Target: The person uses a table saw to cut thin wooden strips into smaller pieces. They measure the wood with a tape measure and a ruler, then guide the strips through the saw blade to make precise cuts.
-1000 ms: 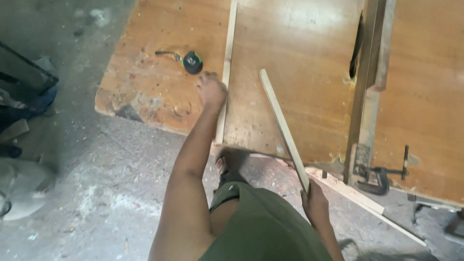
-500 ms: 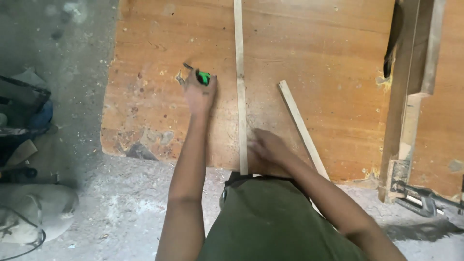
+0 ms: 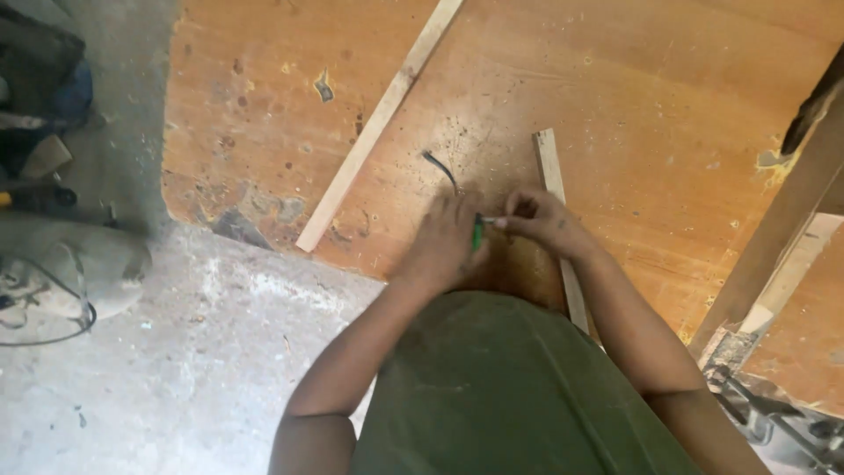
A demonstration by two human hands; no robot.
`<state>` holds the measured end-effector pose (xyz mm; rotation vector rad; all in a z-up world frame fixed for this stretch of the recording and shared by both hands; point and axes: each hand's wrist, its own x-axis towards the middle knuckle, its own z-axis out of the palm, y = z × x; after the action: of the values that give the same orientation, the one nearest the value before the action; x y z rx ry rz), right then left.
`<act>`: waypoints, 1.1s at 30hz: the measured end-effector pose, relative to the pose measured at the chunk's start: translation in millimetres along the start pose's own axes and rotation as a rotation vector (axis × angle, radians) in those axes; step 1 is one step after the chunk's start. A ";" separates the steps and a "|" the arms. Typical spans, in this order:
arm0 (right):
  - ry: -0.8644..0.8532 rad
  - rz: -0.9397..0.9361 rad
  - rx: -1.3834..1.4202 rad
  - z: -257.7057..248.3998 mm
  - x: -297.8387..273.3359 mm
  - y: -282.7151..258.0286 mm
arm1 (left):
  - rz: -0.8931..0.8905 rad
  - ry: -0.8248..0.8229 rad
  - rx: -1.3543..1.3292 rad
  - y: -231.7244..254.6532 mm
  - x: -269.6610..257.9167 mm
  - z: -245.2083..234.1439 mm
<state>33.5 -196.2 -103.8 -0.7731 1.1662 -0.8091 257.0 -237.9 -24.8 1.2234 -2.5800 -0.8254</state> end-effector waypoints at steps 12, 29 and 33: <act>0.834 -0.616 -0.932 -34.4 21.7 16.8 | -0.450 -0.044 0.091 -62.9 90.6 44.7; 0.690 -0.652 -1.104 -24.8 24.0 7.6 | -0.413 -0.046 0.118 -38.6 108.3 57.0; 0.406 -0.769 -0.986 -6.2 25.1 20.4 | -0.470 -0.004 0.086 -29.5 119.8 63.6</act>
<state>35.2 -208.2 -134.4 -2.0236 1.6725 -1.0270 175.1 -317.6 -103.6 1.8962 -2.3801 -0.7940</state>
